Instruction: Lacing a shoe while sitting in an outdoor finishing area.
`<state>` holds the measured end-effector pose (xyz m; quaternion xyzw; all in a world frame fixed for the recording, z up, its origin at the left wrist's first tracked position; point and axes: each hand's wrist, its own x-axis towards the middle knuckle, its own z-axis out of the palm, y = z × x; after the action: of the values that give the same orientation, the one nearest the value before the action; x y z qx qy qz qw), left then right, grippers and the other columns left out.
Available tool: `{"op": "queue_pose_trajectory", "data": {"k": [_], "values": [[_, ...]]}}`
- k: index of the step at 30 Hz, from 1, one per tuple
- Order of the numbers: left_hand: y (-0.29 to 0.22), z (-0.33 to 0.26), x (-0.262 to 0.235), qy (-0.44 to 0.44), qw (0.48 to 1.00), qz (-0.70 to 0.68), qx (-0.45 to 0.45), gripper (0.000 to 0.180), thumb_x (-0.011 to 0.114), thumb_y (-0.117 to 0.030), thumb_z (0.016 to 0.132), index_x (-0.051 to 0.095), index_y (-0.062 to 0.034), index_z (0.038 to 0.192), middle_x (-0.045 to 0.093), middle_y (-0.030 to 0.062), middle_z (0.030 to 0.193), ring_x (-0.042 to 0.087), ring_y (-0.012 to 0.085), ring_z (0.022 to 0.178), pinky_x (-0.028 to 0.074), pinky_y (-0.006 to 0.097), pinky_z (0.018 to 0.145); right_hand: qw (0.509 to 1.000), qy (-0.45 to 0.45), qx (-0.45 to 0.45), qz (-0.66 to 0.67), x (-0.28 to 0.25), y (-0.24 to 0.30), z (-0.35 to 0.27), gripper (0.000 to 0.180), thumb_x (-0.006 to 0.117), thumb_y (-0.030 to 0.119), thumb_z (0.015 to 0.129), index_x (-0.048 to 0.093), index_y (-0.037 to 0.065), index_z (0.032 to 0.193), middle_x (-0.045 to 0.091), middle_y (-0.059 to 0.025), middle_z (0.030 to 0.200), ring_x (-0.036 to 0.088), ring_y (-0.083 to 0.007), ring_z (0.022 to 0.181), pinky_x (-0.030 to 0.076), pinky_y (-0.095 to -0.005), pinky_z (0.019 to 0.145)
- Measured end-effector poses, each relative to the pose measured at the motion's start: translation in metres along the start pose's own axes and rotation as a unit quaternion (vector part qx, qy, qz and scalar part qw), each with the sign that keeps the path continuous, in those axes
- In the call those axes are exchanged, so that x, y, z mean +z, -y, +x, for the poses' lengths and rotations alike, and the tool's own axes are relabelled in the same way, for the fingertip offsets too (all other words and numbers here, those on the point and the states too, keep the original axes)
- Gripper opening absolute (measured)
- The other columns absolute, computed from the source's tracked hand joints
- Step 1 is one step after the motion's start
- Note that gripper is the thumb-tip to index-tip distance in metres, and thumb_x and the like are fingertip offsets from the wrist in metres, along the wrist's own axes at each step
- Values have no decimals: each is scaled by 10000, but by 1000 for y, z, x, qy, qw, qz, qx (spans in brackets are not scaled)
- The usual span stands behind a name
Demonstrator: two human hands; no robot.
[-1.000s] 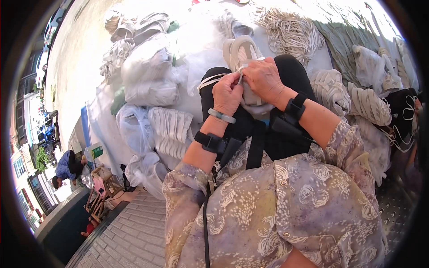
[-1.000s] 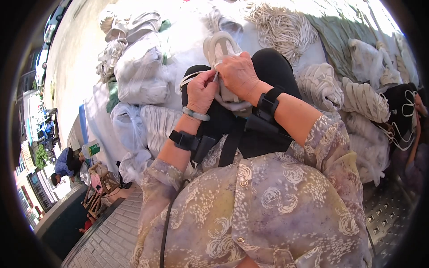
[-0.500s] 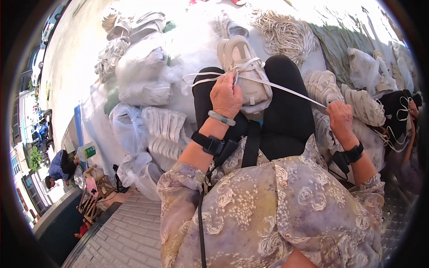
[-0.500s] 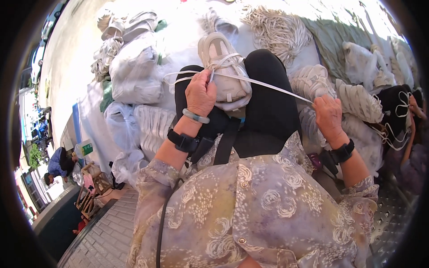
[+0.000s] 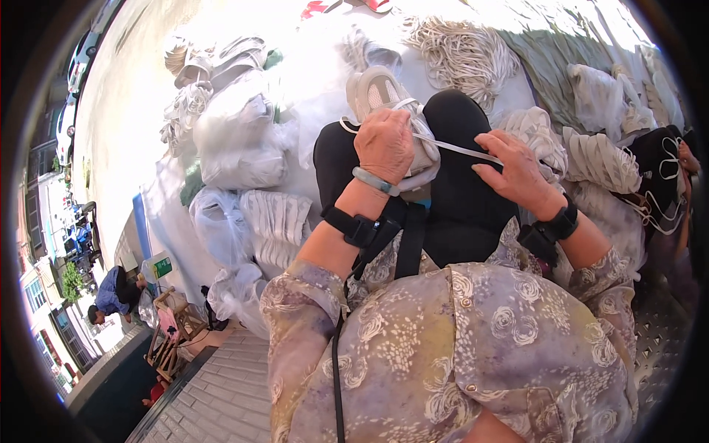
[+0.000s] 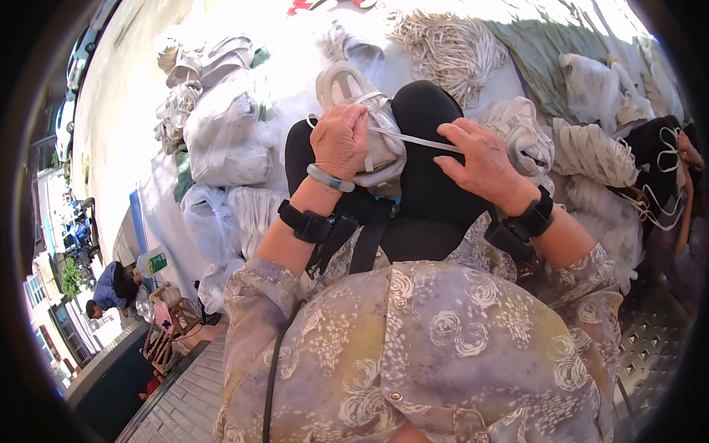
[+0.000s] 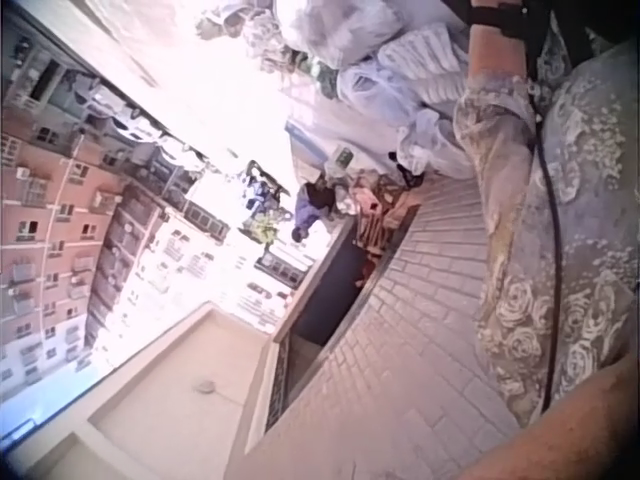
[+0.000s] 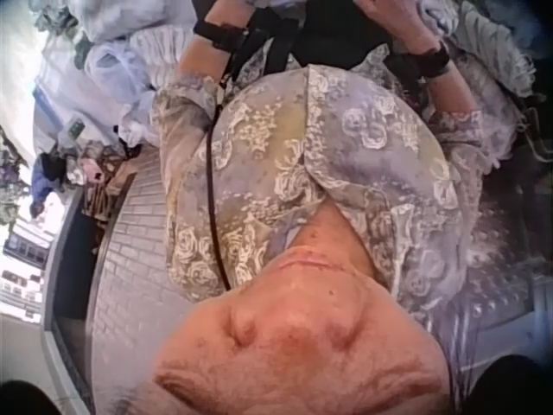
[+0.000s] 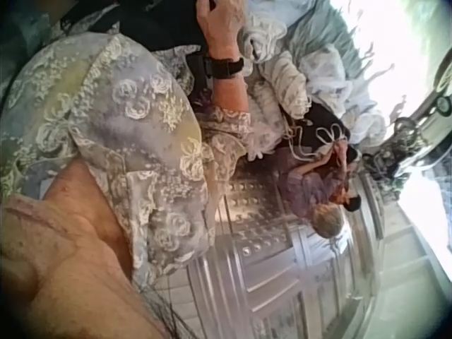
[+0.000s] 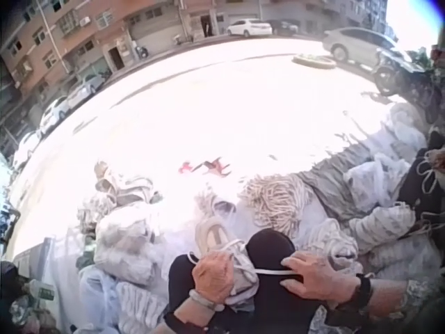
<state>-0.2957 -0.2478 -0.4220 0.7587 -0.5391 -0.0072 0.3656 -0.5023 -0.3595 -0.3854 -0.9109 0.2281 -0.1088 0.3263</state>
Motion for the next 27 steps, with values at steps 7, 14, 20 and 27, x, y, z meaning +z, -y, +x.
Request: {"op": "queue_pose_trajectory", "data": {"k": [7,14,20,27], "values": [[-1,10,11,163,975,99,-117,154,532,-204,780,615,-77,804,630,145,757,611,336,729,483,420,656,996,47,-5,-70,57,11,73,392,648,288,679,537,28,950,559,-150,909,572,-317,880,446,-407,736],[-2,5,19,167,971,157,-64,186,562,-264,794,592,-80,781,626,123,743,612,319,717,473,416,620,997,66,31,0,65,3,83,139,523,97,664,586,-6,733,606,-211,820,588,-369,808,461,-440,722],[-1,6,24,148,976,155,-38,176,557,-254,798,576,-81,771,615,119,718,601,324,690,470,426,597,996,50,55,49,73,-9,85,133,522,91,642,599,13,718,601,-208,750,587,-367,805,459,-446,718],[-3,12,16,132,980,148,17,87,543,-162,784,573,-89,750,573,101,793,596,315,695,472,412,575,997,-19,50,63,70,1,71,328,550,107,666,608,16,976,610,-176,807,587,-343,802,457,-405,720]]}}
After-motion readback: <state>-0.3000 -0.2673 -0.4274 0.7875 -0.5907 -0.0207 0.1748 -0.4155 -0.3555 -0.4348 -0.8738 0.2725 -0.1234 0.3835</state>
